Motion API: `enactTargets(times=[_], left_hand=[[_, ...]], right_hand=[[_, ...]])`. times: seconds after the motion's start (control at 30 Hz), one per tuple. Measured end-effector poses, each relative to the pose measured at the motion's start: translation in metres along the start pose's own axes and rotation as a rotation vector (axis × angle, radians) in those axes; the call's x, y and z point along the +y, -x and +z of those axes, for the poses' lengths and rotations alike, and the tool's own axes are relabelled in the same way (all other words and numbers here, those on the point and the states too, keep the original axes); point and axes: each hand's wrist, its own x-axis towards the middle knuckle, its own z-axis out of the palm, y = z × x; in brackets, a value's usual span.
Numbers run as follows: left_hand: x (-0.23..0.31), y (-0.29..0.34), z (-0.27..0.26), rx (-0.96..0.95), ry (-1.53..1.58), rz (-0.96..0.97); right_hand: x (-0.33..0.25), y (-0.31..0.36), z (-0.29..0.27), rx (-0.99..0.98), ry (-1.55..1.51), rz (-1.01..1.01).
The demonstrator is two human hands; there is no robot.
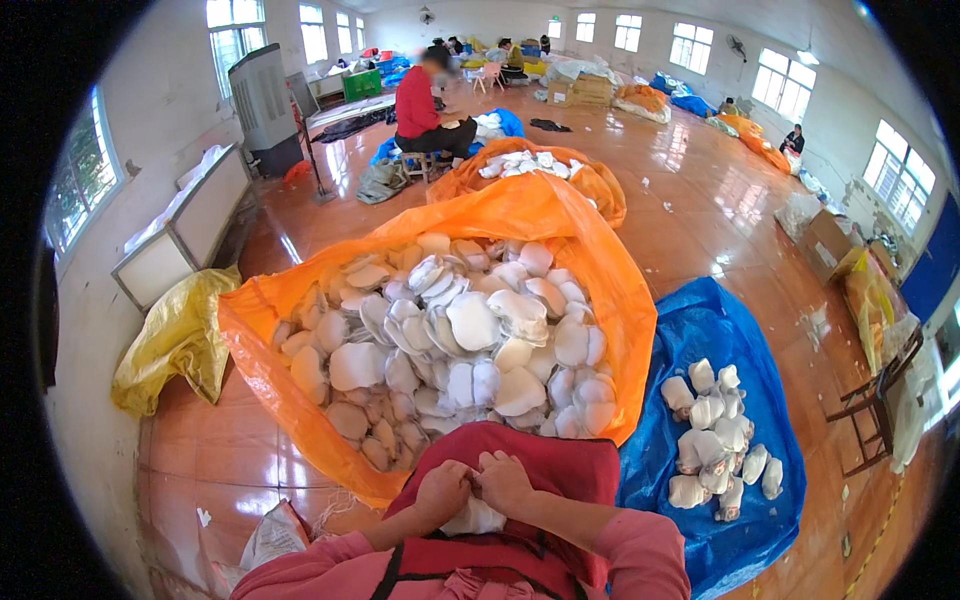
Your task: The person repeatedly picks up white fabric pouches from an orange sack, gathers the open edges, and ties them closed using a small rubber band. The tied pouches are placed onto a blue tarp on the floor. The task continues throughout the clip.
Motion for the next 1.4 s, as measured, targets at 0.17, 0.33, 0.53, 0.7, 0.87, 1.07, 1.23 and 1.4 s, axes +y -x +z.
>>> enactTargets(times=[0.17,0.33,0.53,0.7,0.87,1.07,1.23,1.4], left_hand=[[-0.006,0.002,0.006,-0.006,0.049,-0.058],[0.002,0.007,0.008,-0.031,-0.004,-0.062],[-0.009,0.008,0.015,0.014,0.071,-0.096],[-0.014,0.012,0.012,-0.008,0.106,-0.063],[-0.017,0.022,-0.004,-0.068,0.225,-0.111],[-0.015,0.031,-0.018,-0.046,0.194,0.056],[0.010,0.022,-0.042,0.005,-0.076,0.206],[0.044,-0.001,-0.067,-0.115,-0.315,0.169]], right_hand=[[0.003,-0.005,0.019,-0.191,-0.213,0.122],[0.006,-0.001,0.047,-0.169,-0.318,0.255],[0.000,-0.006,0.047,-0.224,-0.350,0.267],[0.003,0.000,0.050,-0.248,-0.531,0.267],[-0.001,0.019,0.069,-0.049,-0.592,0.092],[-0.018,0.033,0.056,0.185,-0.639,-0.012],[-0.019,0.026,0.053,0.230,-0.697,0.103],[-0.006,0.003,0.032,0.194,-0.773,0.245]])
